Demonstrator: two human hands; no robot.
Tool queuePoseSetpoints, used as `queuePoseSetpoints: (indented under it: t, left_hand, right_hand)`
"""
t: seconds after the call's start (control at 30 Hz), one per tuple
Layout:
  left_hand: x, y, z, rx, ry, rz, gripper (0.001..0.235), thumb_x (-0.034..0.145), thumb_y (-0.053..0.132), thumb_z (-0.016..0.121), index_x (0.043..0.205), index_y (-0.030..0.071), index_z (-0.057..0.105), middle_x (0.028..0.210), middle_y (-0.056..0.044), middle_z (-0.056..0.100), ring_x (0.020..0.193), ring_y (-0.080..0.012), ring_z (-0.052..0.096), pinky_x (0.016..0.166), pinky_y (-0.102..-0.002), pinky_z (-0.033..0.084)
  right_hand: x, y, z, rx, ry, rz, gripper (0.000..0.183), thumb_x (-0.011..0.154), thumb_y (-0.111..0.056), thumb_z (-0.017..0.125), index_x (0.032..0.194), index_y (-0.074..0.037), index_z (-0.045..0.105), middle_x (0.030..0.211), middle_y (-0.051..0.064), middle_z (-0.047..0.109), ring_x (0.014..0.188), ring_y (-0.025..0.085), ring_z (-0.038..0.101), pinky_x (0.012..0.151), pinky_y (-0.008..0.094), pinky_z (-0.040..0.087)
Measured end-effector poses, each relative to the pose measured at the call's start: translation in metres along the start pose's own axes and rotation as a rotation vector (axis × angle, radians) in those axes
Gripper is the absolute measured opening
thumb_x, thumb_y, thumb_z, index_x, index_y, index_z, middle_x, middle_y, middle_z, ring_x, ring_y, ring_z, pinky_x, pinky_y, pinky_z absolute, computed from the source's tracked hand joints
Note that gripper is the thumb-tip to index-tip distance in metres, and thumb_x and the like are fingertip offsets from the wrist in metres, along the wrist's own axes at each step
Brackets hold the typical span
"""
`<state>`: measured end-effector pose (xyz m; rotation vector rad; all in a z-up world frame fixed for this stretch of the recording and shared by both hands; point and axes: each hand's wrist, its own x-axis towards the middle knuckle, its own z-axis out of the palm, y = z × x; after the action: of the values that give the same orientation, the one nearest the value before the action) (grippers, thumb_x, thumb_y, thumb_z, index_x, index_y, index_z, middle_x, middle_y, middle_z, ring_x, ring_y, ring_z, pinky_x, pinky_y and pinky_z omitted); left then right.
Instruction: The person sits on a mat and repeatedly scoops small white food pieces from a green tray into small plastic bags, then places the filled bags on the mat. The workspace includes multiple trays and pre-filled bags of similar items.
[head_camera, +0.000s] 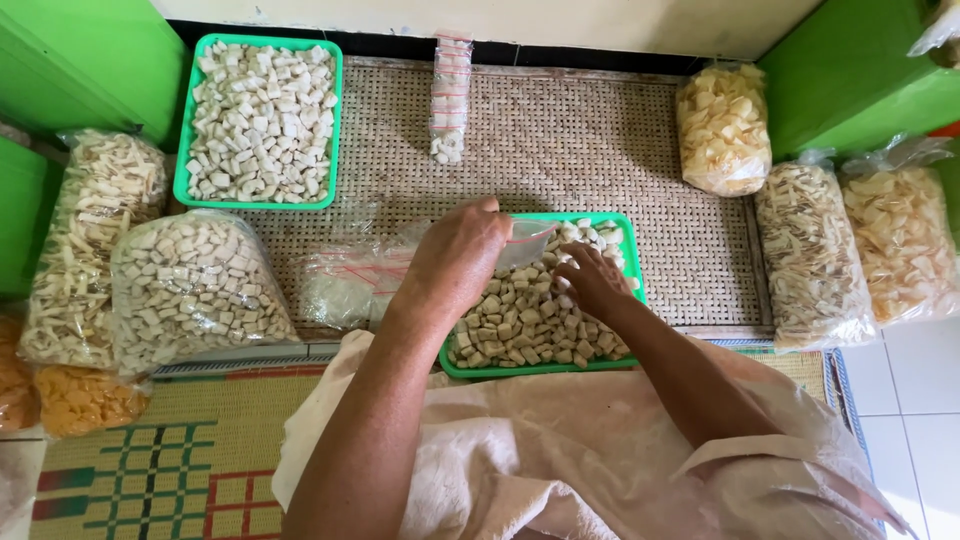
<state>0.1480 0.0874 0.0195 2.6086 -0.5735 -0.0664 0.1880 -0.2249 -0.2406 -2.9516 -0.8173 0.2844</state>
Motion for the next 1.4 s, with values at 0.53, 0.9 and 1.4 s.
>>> queuePoseSetpoints:
  t: [0.53, 0.9, 1.4]
  left_hand:
    - [0.006, -0.007, 0.019, -0.04, -0.029, -0.036, 0.014, 0.092, -0.009, 0.068, 0.099, -0.001, 0.077, 0.09, -0.014, 0.065, 0.082, -0.0217, 0.07, 0.079, -0.04, 0.065]
    - [0.02, 0.006, 0.045, -0.056, 0.018, 0.134, 0.022, 0.076, -0.02, 0.06, 0.074, -0.001, 0.071, 0.079, -0.018, 0.06, 0.071, -0.0393, 0.07, 0.063, -0.05, 0.062]
    - [0.016, 0.005, 0.052, -0.074, 0.029, 0.221, 0.015, 0.085, 0.004, 0.077, 0.081, 0.009, 0.063, 0.077, -0.012, 0.064, 0.073, -0.0381, 0.073, 0.061, -0.046, 0.062]
  right_hand:
    - [-0.016, -0.013, -0.029, -0.048, -0.032, 0.012, 0.032, 0.086, -0.03, 0.077, 0.109, -0.026, 0.056, 0.111, -0.001, 0.062, 0.107, 0.026, 0.069, 0.089, 0.046, 0.05]
    - [-0.032, -0.089, -0.254, 0.696, 0.466, -0.057, 0.023, 0.091, -0.007, 0.078, 0.114, -0.011, 0.075, 0.099, 0.009, 0.074, 0.091, 0.023, 0.075, 0.081, 0.034, 0.061]
    - [-0.05, -0.116, -0.276, 0.136, 0.396, -0.256, 0.006, 0.095, -0.018, 0.073, 0.1, -0.015, 0.073, 0.1, 0.006, 0.075, 0.099, 0.023, 0.073, 0.083, 0.036, 0.058]
